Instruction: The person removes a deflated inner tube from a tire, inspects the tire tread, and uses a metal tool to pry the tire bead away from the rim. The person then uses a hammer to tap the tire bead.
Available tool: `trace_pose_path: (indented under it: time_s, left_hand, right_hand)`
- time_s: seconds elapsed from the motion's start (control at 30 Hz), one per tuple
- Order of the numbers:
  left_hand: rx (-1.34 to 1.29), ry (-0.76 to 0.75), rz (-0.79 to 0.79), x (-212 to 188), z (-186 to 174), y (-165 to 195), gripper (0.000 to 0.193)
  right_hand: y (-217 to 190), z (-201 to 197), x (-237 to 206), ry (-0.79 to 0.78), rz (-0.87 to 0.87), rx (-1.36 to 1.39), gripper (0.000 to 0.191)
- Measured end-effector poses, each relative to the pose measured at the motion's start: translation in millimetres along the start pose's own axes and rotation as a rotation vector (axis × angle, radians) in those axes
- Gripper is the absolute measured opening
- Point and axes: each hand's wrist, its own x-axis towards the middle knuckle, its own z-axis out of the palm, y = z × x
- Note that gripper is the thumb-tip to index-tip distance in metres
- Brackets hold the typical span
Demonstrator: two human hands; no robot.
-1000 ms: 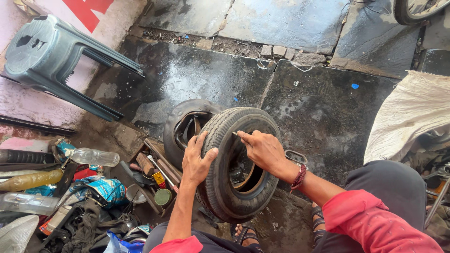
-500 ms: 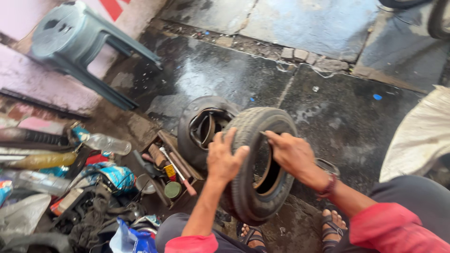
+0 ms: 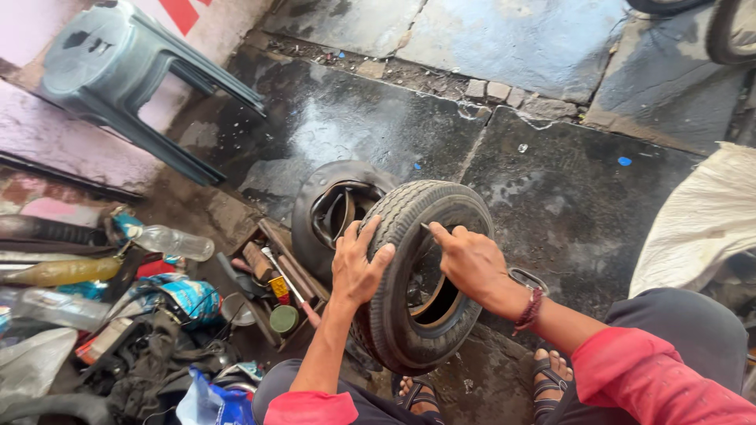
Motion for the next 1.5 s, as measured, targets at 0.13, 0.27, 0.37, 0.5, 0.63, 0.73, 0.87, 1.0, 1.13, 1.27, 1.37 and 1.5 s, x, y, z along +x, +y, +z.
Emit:
trace_pose_path:
  time_s: [0.13,0.27,0.37,0.5,0.63,0.73,0.87,1.0,1.13,1.27,1.37,1.5]
  left_hand:
    - [-0.029,0.019,-0.012,-5.0,0.9,-15.9,0.067]
    - [-0.046,0.021,-0.064,-6.7,4.1,-17.8,0.067]
    - [-0.046,0.024,-0.102,-6.2,3.3,-16.7,0.068]
    - [-0.077,0.059,-0.117,-3.9,-3.1,-16.6,0.066]
    - [-0.15,0.094,-0.094,-1.9,-11.8,-12.6,0.062]
    - [-0.118,0.118,-0.085,-3.6,-13.3,-12.6,0.063]
    - [-0.139,0.107,-0.084,-5.0,-13.1,-8.0,0.063]
    - [-0.105,0.087,-0.081,-1.9,-10.0,-4.0,0.065]
    - [-0.068,0.061,-0.099,0.1,-5.0,-4.3,0.065]
    - [-0.053,0.069,-0.128,0.1,-0.7,-4.9,0.064]
    - [-0.067,0.09,-0.186,2.7,-0.2,-8.7,0.063]
    - [-0.137,0.097,-0.177,6.3,-3.3,-19.6,0.062]
  right_hand:
    - [-5.1,14.9,4.6,0.004,-0.091,-0.106,0.049]
    - [-4.2,24.3,2.3,0.043,-0.135,-0.17,0.051]
    - [-12.5,27.4,-13.3,0.008,-0.197,-0.241,0.05]
    - [-36.7,31.9,-47.3,-0.105,-0.312,-0.165,0.055]
    - [-30.9,24.5,-37.4,-0.253,-0.294,-0.005,0.044]
    - [-14.7,9.2,-11.5,-0.047,-0.151,-0.108,0.038]
    - [-11.5,-2.2,9.5,0.015,-0.153,-0.073,0.044]
    - [-14.9,2.8,14.3,-0.012,-0.14,-0.086,0.048]
    - [-10.8,11.8,14.7,-0.003,-0.172,-0.175,0.048]
    - [-10.9,22.8,0.7,0.093,-0.23,-0.281,0.047]
    - [-22.2,28.5,-22.9,0.046,-0.324,-0.314,0.045]
    - [-32.3,31.9,-36.4,-0.093,-0.371,-0.135,0.046]
